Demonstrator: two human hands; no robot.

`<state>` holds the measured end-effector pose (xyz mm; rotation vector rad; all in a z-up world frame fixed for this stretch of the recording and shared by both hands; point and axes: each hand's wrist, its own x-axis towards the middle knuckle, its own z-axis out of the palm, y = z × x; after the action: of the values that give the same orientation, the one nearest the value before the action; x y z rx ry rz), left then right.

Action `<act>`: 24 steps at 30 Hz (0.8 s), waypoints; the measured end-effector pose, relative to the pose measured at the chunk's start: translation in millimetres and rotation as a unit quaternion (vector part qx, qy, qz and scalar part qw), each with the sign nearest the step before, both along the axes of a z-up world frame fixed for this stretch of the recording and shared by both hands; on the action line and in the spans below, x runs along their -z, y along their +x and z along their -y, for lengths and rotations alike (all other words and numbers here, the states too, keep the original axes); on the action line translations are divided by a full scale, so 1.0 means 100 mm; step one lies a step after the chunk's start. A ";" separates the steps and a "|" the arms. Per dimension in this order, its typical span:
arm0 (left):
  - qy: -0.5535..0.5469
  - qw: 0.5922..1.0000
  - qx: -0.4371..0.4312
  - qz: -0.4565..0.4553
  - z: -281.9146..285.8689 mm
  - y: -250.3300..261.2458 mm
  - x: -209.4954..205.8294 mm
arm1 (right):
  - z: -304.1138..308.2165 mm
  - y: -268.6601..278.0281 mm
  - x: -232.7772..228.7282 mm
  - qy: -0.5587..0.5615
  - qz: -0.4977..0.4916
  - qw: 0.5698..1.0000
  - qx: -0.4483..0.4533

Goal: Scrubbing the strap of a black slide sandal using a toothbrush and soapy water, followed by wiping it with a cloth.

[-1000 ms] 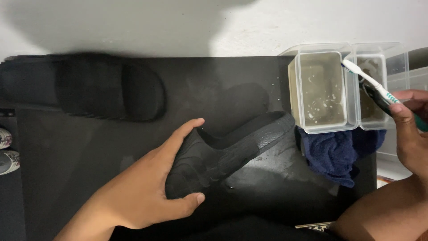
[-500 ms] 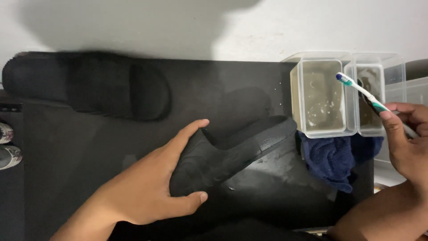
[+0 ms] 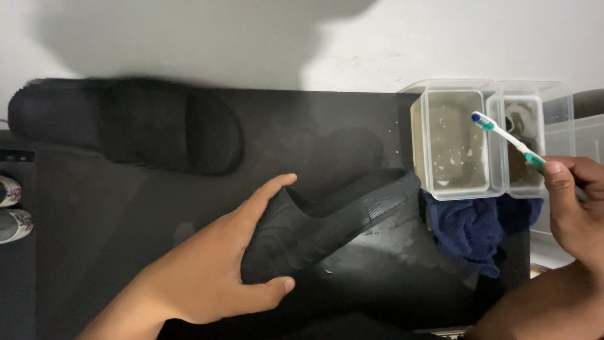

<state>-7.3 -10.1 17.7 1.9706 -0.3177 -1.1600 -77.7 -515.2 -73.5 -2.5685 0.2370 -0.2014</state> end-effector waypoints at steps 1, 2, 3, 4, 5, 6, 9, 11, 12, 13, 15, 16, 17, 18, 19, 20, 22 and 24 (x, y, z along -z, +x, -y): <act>0.015 1.000 0.003 -0.014 0.00 0.01 -0.01 | -0.04 0.01 -0.03 -0.001 0.003 1.000 -0.008; 0.030 0.999 0.005 -0.028 0.01 0.01 -0.02 | -0.08 0.03 -0.07 -0.002 0.007 1.000 -0.016; 0.029 0.999 0.006 -0.025 0.01 0.01 -0.03 | -0.10 0.05 -0.09 -0.003 0.009 1.000 -0.016; 0.031 0.999 0.005 -0.027 0.01 0.01 -0.04 | -0.12 0.06 -0.12 -0.007 0.005 1.000 -0.017; 0.032 0.999 0.005 -0.028 0.01 0.01 -0.05 | -0.14 0.07 -0.15 -0.010 0.001 1.000 -0.018; 0.031 0.999 0.006 -0.027 0.01 0.01 -0.05 | -0.14 0.07 -0.15 -0.011 0.002 1.000 -0.017; 0.008 1.000 -0.001 -0.016 0.04 0.02 -0.08 | -0.15 0.06 -0.14 -0.052 0.012 0.998 -0.020; 0.095 0.994 0.001 -0.062 0.10 0.05 -0.17 | -0.19 0.07 -0.13 -0.029 0.003 1.000 0.007; 0.096 0.993 0.001 -0.063 0.08 0.04 -0.15 | -0.19 0.07 -0.13 -0.029 0.002 1.000 0.006; 0.083 0.995 -0.001 -0.056 0.07 0.03 -0.13 | -0.20 0.07 -0.13 -0.032 0.003 0.999 0.002; 0.069 0.996 -0.001 -0.048 0.06 0.04 -0.12 | -0.21 0.09 -0.14 -0.035 0.004 0.999 -0.002; 0.080 0.995 0.002 -0.055 0.07 0.05 -0.14 | -0.21 0.10 -0.15 -0.032 0.004 0.999 -0.008; 0.091 0.994 0.006 -0.062 0.08 0.06 -0.15 | -0.22 0.10 -0.16 -0.029 0.004 0.999 -0.014; 0.091 0.994 0.006 -0.062 0.06 0.05 -0.11 | -0.23 0.11 -0.19 -0.029 0.004 0.999 -0.014; 0.056 0.997 0.002 -0.044 0.04 0.03 -0.08 | -0.25 0.11 -0.22 -0.035 -0.007 0.999 -0.020; 0.021 0.999 -0.001 -0.026 0.02 0.02 -0.04 | -0.26 0.12 -0.25 -0.041 -0.019 0.999 -0.026; 0.030 0.999 -0.007 -0.031 0.03 0.02 -0.04 | -0.20 0.09 -0.17 -0.034 -0.001 0.999 -0.027; 0.038 0.999 -0.013 -0.035 0.03 0.02 -0.04 | -0.19 0.09 -0.14 -0.027 0.017 0.999 -0.027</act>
<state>-5.2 -13.2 21.5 1.9889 -0.2138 -1.2370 -69.1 -496.4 -59.7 -2.6189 0.1506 -0.2326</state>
